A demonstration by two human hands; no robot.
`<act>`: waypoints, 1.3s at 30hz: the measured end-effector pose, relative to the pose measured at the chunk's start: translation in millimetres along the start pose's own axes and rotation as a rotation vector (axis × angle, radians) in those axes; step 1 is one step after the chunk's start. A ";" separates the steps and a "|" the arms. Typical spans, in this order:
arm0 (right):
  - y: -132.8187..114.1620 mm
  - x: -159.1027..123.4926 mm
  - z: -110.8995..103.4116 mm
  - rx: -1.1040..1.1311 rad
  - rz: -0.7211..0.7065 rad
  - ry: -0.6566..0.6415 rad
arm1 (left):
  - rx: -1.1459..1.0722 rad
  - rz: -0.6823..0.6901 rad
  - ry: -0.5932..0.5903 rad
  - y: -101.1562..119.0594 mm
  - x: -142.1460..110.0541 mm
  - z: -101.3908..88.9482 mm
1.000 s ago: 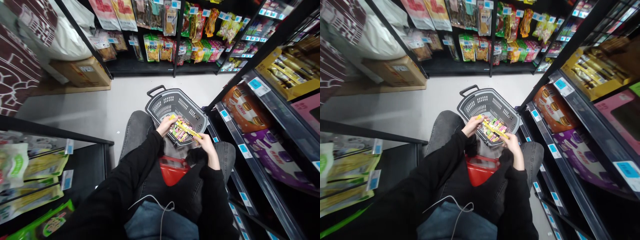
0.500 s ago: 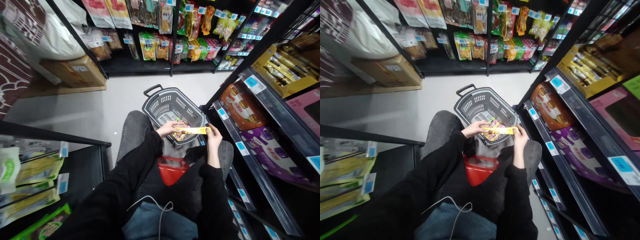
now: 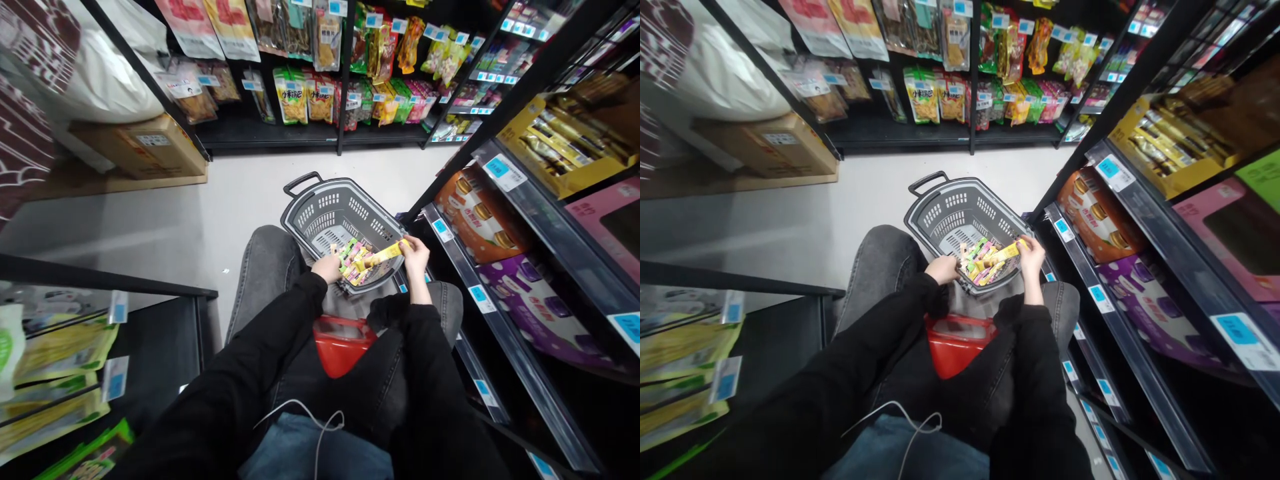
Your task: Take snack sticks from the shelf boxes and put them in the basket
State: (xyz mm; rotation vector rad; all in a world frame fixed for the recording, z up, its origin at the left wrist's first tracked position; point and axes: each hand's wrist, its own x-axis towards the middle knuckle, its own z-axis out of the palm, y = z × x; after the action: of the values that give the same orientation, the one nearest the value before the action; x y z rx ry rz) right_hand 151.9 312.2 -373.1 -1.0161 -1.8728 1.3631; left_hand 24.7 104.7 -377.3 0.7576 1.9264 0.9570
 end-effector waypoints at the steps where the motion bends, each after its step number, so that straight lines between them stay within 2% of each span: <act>1: 1.9 5.5 2.5 -0.116 0.005 -0.006 | 0.065 -0.029 0.005 -0.9 -1.3 -1.5; 3: 1.7 14.4 3.4 -0.306 0.004 0.021 | 0.218 -0.082 0.002 0.4 -3.0 -3.8; 5: -6.8 22.4 -2.2 -0.389 -0.025 0.067 | 0.364 -0.104 -0.015 4.8 -2.9 -5.3; 8: -40.6 36.8 -23.7 -0.446 -0.132 0.083 | 0.544 -0.077 -0.048 9.9 2.5 -6.6; 11: -102.5 52.6 -59.3 -0.565 -0.365 0.179 | 0.649 -0.042 -0.071 9.2 10.6 -6.2; 13: -153.3 64.6 -88.2 -0.705 -0.520 0.345 | 0.687 -0.014 -0.089 7.7 13.4 -4.8; 14: -178.0 72.4 -102.9 -0.784 -0.548 0.418 | 0.700 -0.002 -0.097 7.3 13.8 -4.0; 17: -236.1 104.3 -142.1 -1.034 -0.509 0.532 | 0.725 0.012 -0.113 7.0 13.3 -1.9; 19: -257.0 128.8 -160.3 -1.216 -0.411 0.539 | 0.736 0.010 -0.115 6.9 12.9 -1.2; 23: -270.0 166.1 -179.2 -1.444 0.002 0.414 | 0.748 0.004 -0.106 5.1 12.8 -0.8; 25: -272.4 174.1 -183.0 -1.472 0.112 0.344 | 0.748 0.006 -0.103 3.8 12.6 -0.5; 28: -277.7 173.5 -184.0 -1.556 0.082 0.343 | 0.746 0.018 -0.108 3.1 12.1 0.2; 33: -284.9 161.8 -180.0 -1.734 -0.169 0.403 | 0.749 0.040 -0.129 5.6 10.9 0.5; 39: -280.0 155.7 -182.9 -1.649 -0.229 0.519 | 0.749 0.050 -0.132 8.1 9.9 0.9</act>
State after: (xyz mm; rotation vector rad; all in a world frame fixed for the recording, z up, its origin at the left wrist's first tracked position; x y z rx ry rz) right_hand 155.3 485.1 -47.3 -1.4844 -2.3139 -0.8671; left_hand 22.0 117.1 -375.0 1.2524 2.1521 0.1690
